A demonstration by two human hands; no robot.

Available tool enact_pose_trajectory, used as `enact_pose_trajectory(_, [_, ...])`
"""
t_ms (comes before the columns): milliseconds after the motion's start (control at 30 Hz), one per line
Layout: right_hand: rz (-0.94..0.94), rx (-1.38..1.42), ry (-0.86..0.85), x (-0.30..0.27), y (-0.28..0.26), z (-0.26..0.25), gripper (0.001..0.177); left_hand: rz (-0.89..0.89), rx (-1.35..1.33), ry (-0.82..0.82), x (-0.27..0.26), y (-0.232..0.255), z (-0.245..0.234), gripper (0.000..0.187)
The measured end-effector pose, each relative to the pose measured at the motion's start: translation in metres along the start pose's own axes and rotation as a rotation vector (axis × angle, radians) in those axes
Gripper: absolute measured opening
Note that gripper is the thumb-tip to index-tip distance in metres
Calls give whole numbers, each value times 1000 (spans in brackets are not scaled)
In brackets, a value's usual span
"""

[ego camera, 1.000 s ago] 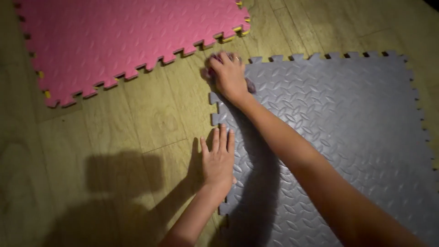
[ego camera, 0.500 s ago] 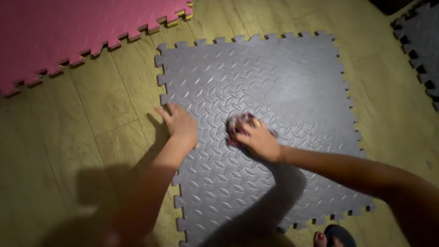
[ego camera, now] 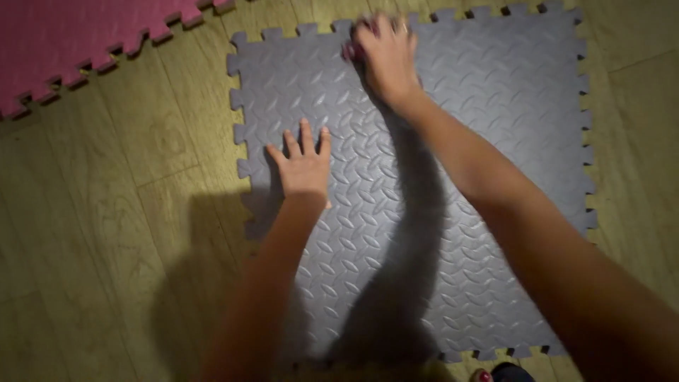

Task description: The person wipes a gray interlocking foam floor mat with a cloth, moving methodically across its surface. They lift and reposition the mat to clean underneath and continue wiping adjacent sections.

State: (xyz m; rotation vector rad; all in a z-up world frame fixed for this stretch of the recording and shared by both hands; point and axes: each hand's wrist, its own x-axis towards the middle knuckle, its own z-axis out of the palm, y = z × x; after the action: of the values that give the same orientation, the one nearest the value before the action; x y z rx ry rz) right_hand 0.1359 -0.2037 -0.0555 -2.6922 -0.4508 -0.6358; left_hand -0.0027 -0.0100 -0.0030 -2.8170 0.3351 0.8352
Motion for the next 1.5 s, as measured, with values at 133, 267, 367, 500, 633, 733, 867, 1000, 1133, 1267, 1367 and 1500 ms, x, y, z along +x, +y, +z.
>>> enact_pose_trajectory(133, [27,-76,-9,2,7,1,36,-67,150,410,11,12,26,71])
enact_pose_trajectory(267, [13,91,-80,-76,-22,-48,28,-48,228,447,22,12,48,65])
enact_pose_trajectory(367, [-7,46,-95,-147,-47,-90,26,-17,265,436,23,20,42,66])
enact_pose_trajectory(500, [23,16,-258,-218,-64,-140,28,47,-15,277,10,42,13,95])
enact_pose_trajectory(633, [34,86,-248,-214,-58,-148,32,128,-43,231,18,82,2,117])
enact_pose_trajectory(733, [-9,50,-103,-176,-39,-125,45,35,46,681,29,97,19,84])
enact_pose_trajectory(867, [44,55,-88,-103,10,-74,35,102,-4,309,19,89,7,115])
enact_pose_trajectory(1000, [107,-29,-18,-42,43,-40,33,105,-61,243,5,91,-16,122])
enact_pose_trajectory(1133, [104,-68,-6,-49,32,-56,40,81,-37,244,-3,90,-28,124])
enact_pose_trajectory(1267, [104,-107,-81,-164,-10,-123,46,99,-11,270,1,92,-19,99])
enact_pose_trajectory(1367, [135,19,-195,-239,-32,-172,37,192,41,451,11,103,-9,78])
enact_pose_trajectory(1500, [171,82,-297,-252,-29,-181,35,335,37,308,25,108,-12,80])
